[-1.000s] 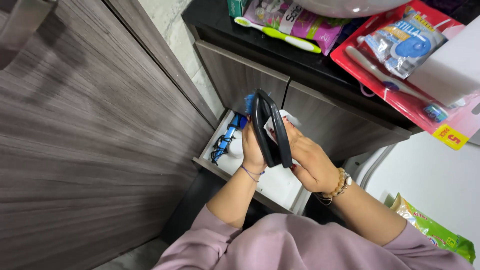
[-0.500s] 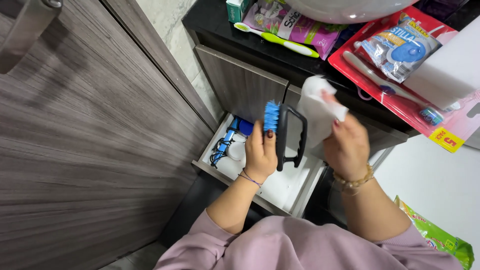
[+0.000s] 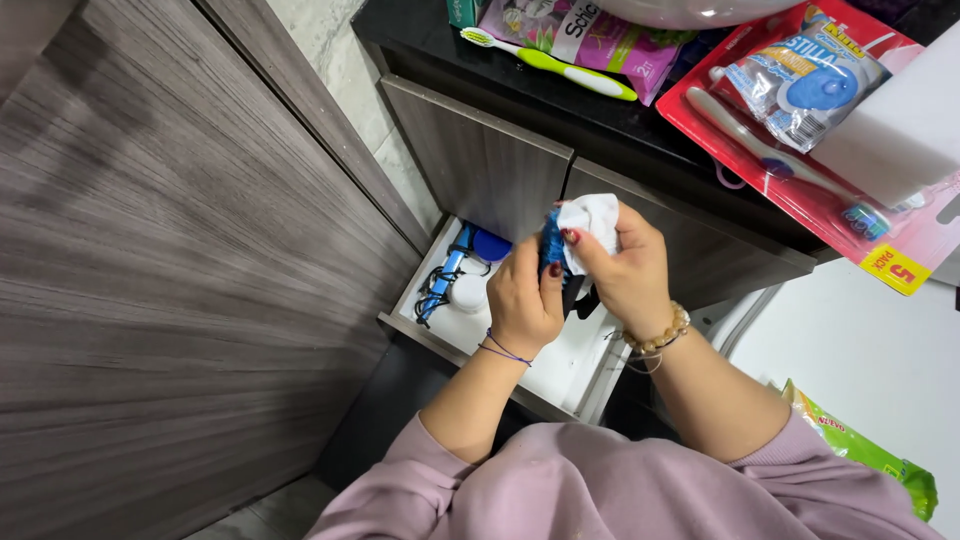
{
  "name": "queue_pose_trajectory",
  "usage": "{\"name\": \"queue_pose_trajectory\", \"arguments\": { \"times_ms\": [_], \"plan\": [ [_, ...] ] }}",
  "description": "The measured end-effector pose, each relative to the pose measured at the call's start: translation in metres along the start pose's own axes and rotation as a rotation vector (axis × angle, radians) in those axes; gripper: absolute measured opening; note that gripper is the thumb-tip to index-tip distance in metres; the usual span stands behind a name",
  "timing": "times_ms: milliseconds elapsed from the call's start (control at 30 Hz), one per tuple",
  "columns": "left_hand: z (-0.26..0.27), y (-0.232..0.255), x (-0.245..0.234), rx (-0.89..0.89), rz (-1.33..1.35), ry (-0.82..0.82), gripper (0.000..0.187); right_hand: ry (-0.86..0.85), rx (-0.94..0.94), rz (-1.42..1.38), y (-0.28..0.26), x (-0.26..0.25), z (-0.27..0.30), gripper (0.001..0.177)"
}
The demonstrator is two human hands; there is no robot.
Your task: Organizing and cleaning items from a bathroom cabinet drawer including cosmetic jars and a cleaning brush.
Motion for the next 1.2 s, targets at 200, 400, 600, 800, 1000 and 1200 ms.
{"name": "queue_pose_trajectory", "arguments": {
  "times_ms": [200,400,600,800,1000,1200],
  "plan": [
    [-0.022,-0.009,-0.014,-0.182,0.258,0.228,0.031,0.083,-0.075,0.027,0.078,0.009,0.034,0.028],
    [-0.028,-0.01,-0.021,-0.097,0.224,0.221,0.037,-0.022,0.116,-0.092,0.099,-0.012,0.046,0.017],
    [-0.016,-0.017,-0.02,-0.121,0.251,0.195,0.039,-0.106,-0.145,-0.333,-0.028,-0.009,0.005,0.054],
    [-0.008,-0.011,-0.008,-0.02,0.065,-0.022,0.033,0.048,-0.178,0.297,-0.035,0.009,-0.007,0.031],
    [-0.007,-0.007,-0.009,0.076,0.0,0.105,0.036,0.364,-0.392,0.564,-0.014,0.016,0.002,0.024],
    [-0.006,-0.009,-0.007,-0.008,0.034,0.158,0.036,0.402,-0.404,0.341,-0.003,0.025,0.012,0.024]
  ]
}}
Point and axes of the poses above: each hand's wrist, its own z-axis away from the middle knuckle, its own x-axis out of the palm, y = z × x, the point moved 3 cm from there along -z, towards the middle knuckle, and after that the axes turned 8 degrees about x, right-handed, at the moved point
